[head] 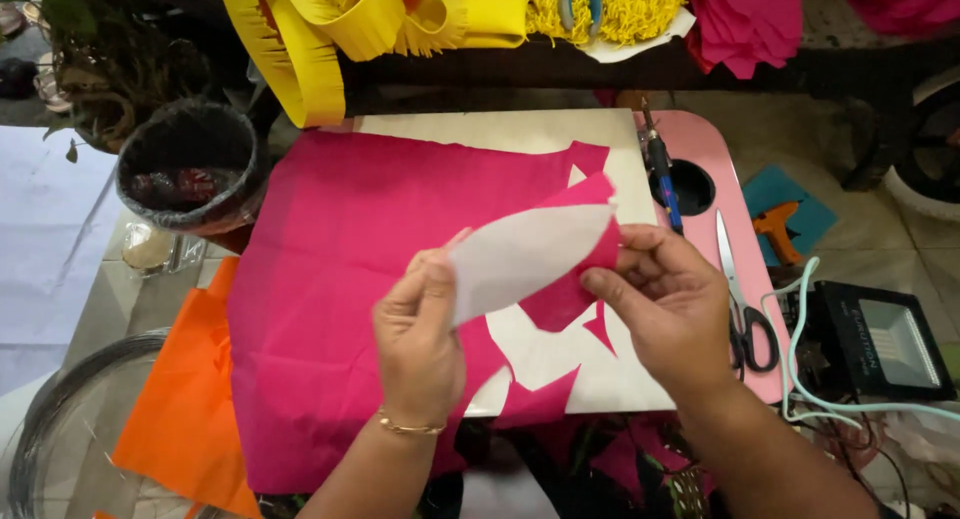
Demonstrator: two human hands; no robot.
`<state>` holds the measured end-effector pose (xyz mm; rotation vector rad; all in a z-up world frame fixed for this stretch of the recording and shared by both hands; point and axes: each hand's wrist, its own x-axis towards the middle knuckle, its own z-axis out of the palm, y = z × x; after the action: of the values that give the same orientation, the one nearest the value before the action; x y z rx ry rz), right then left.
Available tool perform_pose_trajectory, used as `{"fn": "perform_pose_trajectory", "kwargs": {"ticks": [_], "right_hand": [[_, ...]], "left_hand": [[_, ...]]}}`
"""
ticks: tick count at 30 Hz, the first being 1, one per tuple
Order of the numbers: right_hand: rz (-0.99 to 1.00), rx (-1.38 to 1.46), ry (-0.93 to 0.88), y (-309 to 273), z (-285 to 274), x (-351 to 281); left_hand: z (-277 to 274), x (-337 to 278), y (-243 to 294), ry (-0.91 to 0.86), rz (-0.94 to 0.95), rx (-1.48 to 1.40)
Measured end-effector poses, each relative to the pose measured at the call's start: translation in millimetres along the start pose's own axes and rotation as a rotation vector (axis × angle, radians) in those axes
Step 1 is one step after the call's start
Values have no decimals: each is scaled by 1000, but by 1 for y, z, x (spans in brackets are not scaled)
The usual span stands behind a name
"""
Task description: Using a heat cutting tool to trace a template and cut out leaf-shaped pieces from pink fabric.
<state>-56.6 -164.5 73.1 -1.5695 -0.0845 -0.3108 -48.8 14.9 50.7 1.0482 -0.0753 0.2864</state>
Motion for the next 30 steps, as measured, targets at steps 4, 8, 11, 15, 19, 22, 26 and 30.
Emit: {"fn": "perform_pose_trajectory", "kwargs": {"ticks": [4, 8, 11, 15, 19, 22, 26, 30], "right_hand": [[-1, -179, -79, -2, -9, 22], [-75, -312, -123, -2, -12, 32], [-220, -381, -141, 3, -13, 35], [-744, -544, -226, -1, -10, 47], [-903, -674, -267, -4, -13, 63], [-1047, -744, -282, 5, -23, 79], [-922, -1016, -297, 18, -51, 98], [-683, -962, -98, 33, -91, 127]], "left_hand": [[-12, 11, -2, 147, -79, -37], [-15, 16, -3, 68, -280, -155], [-12, 14, -8, 91, -464, -284], [-11, 10, -5, -124, -690, -601], [-18, 2, 6, -372, -830, -652], [-20, -7, 15, -315, -742, -569], [-32, -6, 25, -365, -766, -762], [-57, -2, 24, -502, -466, -711]]}}
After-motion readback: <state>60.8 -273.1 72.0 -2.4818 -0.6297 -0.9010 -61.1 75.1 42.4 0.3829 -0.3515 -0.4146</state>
